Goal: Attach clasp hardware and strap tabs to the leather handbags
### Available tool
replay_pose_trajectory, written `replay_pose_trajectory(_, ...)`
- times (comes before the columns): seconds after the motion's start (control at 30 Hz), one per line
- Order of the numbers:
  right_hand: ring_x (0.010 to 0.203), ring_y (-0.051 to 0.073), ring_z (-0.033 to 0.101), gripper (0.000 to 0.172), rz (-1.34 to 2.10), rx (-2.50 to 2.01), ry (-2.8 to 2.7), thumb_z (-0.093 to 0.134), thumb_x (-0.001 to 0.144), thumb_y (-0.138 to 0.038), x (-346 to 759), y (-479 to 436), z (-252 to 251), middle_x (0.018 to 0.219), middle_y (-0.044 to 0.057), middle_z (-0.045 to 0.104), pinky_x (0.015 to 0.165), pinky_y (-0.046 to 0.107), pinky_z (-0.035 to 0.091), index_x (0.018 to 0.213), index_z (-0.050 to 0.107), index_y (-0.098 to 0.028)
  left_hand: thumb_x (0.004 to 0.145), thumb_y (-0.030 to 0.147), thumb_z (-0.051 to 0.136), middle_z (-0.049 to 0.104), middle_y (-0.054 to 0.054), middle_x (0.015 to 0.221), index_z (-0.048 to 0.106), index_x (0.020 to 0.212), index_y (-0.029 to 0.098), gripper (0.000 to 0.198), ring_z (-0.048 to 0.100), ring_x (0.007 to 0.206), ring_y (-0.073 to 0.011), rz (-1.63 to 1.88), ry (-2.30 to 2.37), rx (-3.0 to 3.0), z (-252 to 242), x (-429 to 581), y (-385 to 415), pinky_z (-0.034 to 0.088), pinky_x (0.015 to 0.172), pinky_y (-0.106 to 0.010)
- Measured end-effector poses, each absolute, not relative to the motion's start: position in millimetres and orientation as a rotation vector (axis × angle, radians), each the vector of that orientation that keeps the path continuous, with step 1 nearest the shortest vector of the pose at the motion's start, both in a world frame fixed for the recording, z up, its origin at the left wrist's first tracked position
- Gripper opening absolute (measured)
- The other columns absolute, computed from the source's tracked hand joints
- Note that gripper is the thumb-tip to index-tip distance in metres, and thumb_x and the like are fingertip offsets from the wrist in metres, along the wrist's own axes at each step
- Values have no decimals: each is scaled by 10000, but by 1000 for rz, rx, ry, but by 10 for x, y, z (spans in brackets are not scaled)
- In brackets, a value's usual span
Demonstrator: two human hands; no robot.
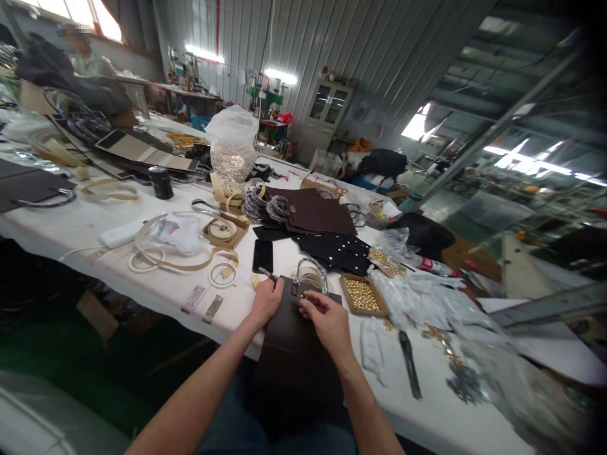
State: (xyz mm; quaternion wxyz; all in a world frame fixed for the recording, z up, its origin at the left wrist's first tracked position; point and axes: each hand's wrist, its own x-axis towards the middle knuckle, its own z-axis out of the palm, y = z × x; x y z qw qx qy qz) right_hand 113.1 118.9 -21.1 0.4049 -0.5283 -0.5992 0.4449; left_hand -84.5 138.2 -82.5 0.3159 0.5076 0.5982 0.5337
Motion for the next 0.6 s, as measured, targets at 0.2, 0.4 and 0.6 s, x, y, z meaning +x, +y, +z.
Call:
replay_pose_trajectory(0.2, 751, 237, 813, 358, 776, -1362, -1851, 752, 963, -429, 767, 1421, 24, 931, 57, 847, 747, 348, 665, 1238, 838, -216, 1110, 409, 423, 625, -13, 757, 556, 793, 221, 392, 575, 750, -180, 1493, 1493, 1306, -827, -881, 1358, 373, 740, -305)
replay_pose_trajectory(0.4, 794, 234, 808, 263, 636, -1419, -1955, 714, 980, -406, 652, 1507, -63, 946, 39, 856, 802, 348, 626, 1136, 863, -254, 1116, 395, 420, 597, -7, 730, 529, 771, 223, 401, 555, 727, -175, 1546, 1449, 1250, -848, -902, 1366, 373, 729, -309)
replay_pose_trajectory(0.6, 828, 249, 812, 264, 603, -1453, -2010, 717, 983, -417, 659, 1557, -83, 909, 36, 856, 795, 343, 611, 1121, 888, -271, 1115, 377, 426, 556, 12, 706, 497, 755, 230, 395, 542, 719, -167, 1586, 1415, 1226, -878, -903, 1360, 379, 732, -302)
